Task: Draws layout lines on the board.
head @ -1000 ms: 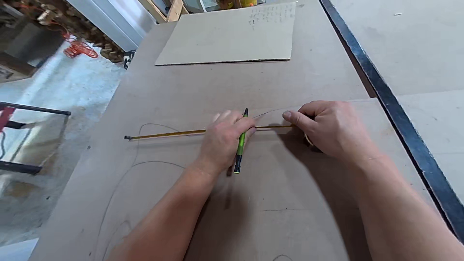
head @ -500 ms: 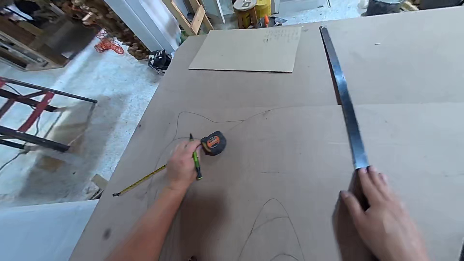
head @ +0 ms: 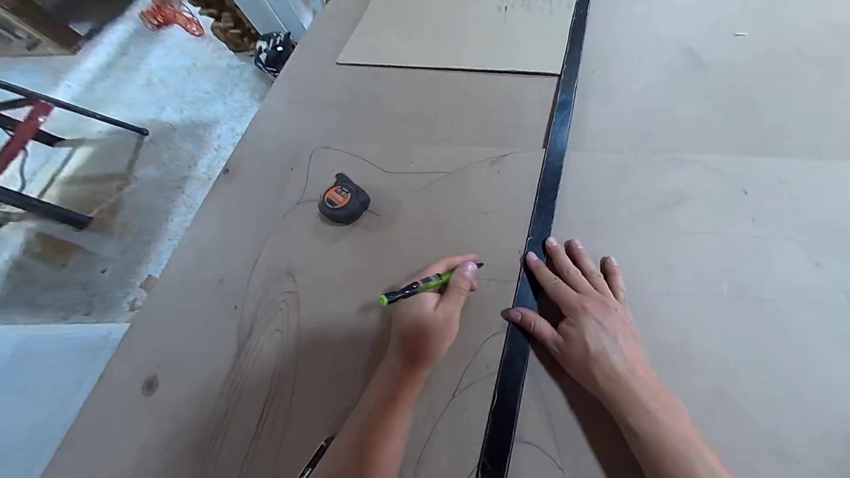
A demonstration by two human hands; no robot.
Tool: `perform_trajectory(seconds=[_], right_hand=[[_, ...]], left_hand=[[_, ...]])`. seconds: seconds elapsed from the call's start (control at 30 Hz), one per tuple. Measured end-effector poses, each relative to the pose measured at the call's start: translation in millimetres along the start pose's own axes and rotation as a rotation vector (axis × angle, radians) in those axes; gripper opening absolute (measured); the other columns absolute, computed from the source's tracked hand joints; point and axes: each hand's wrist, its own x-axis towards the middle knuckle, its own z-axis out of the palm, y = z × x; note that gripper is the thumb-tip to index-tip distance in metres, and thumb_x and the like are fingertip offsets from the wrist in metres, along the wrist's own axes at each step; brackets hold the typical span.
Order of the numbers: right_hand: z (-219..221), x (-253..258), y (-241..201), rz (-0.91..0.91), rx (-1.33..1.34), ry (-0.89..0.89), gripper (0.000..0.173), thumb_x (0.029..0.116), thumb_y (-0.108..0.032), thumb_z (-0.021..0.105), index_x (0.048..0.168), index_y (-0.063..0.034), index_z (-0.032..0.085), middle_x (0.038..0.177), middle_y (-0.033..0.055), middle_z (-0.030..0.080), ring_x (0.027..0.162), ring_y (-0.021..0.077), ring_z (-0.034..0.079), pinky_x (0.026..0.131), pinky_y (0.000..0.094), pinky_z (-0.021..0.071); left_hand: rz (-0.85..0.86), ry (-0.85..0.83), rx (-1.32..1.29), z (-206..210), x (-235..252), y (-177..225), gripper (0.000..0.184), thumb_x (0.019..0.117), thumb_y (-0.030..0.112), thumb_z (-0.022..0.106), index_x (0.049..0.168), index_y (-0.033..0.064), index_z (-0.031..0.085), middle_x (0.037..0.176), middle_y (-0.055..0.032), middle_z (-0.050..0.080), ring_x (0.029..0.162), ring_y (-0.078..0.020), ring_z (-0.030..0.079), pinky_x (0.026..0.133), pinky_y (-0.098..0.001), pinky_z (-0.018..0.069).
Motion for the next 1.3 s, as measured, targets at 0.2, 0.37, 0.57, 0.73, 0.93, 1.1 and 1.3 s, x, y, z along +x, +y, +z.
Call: perform_trajectory(seconds=[0.2, 0.37, 0.57, 0.73, 0.93, 1.1, 1.3], right_hand=[[2.4, -16.0, 4.6, 0.013, 0.150, 0.080, 0.075, 0.0924, -0.077, 0.051, 0.149, -0.0274, 0.058, 0.160, -0.0088, 0.046, 0.154, 0.0167, 0.033, 0.127, 0.0615, 0.0227], [-20.8, 78.9, 2.5, 0.420, 0.061, 0.133, 0.082, 0.0899, -0.075, 0.055, 0.132, -0.0057, 0.065, 0.128, 0.0173, 0.065, 0.119, 0.0374, 0.062, 0.096, 0.0568, 0.0525], [-58.8, 200.6, -8.0, 0.683, -0.106, -0.296, 0.055, 0.0973, -0.055, 0.060, 0.087, -0.0013, 0.068, 0.095, 0.0224, 0.070, 0.094, 0.0406, 0.070, 0.073, 0.0619, 0.0539], [-60.3, 209.6, -14.5, 0.731, -0.181, -0.309, 0.055, 0.0951, -0.057, 0.060, 0.082, -0.0037, 0.069, 0.095, 0.0213, 0.070, 0.095, 0.0399, 0.070, 0.074, 0.0613, 0.0532], [-62.5, 221.0, -8.9, 0.685, -0.196, -0.281, 0.057, 0.0989, -0.055, 0.059, 0.082, -0.0008, 0.068, 0.089, 0.0228, 0.069, 0.085, 0.0398, 0.069, 0.072, 0.0619, 0.0533], [-61.6, 255.0, 2.4, 0.703, -0.256, -0.318, 0.041, 0.0969, -0.039, 0.065, 0.093, 0.0014, 0.071, 0.108, 0.0256, 0.069, 0.105, 0.0428, 0.068, 0.083, 0.0646, 0.0530], [-56.1, 264.3, 4.2, 0.773, -0.060, -0.145, 0.053, 0.0864, -0.043, 0.074, 0.109, 0.0041, 0.064, 0.107, 0.0269, 0.067, 0.101, 0.0436, 0.068, 0.081, 0.0649, 0.0532]], left_hand=[[0.256, -0.093, 0.349, 6.9, -21.9, -7.2, 0.036, 0.1058, 0.039, 0.054, 0.129, 0.0164, 0.070, 0.116, 0.0009, 0.072, 0.106, -0.0123, 0.068, 0.090, -0.0361, 0.0600], [0.359, -0.279, 0.505, 22.6, -19.8, -8.8, 0.050, 0.0959, 0.059, 0.063, 0.133, 0.0262, 0.067, 0.144, 0.0038, 0.063, 0.145, -0.0178, 0.048, 0.124, -0.0509, 0.0347], [0.404, -0.329, 0.476, 20.1, -20.9, -13.8, 0.042, 0.0989, 0.054, 0.060, 0.130, 0.0268, 0.067, 0.150, 0.0062, 0.058, 0.147, -0.0170, 0.044, 0.125, -0.0555, 0.0291], [0.403, -0.361, 0.464, 20.0, -21.8, -10.9, 0.038, 0.0976, 0.048, 0.064, 0.129, 0.0266, 0.066, 0.150, 0.0076, 0.058, 0.148, -0.0166, 0.043, 0.125, -0.0556, 0.0269], [0.415, -0.379, 0.464, 19.2, -22.5, -10.6, 0.038, 0.0971, 0.047, 0.065, 0.129, 0.0250, 0.066, 0.150, 0.0060, 0.058, 0.147, -0.0171, 0.044, 0.125, -0.0562, 0.0271], [0.412, -0.435, 0.481, 17.6, -22.3, -8.4, 0.057, 0.0923, 0.062, 0.064, 0.135, 0.0246, 0.063, 0.155, 0.0047, 0.053, 0.151, -0.0183, 0.038, 0.126, -0.0557, 0.0221], [0.396, -0.380, 0.439, 18.2, -22.4, -10.1, 0.058, 0.0890, 0.062, 0.069, 0.134, 0.0246, 0.064, 0.152, 0.0027, 0.055, 0.148, -0.0182, 0.043, 0.126, -0.0527, 0.0270]])
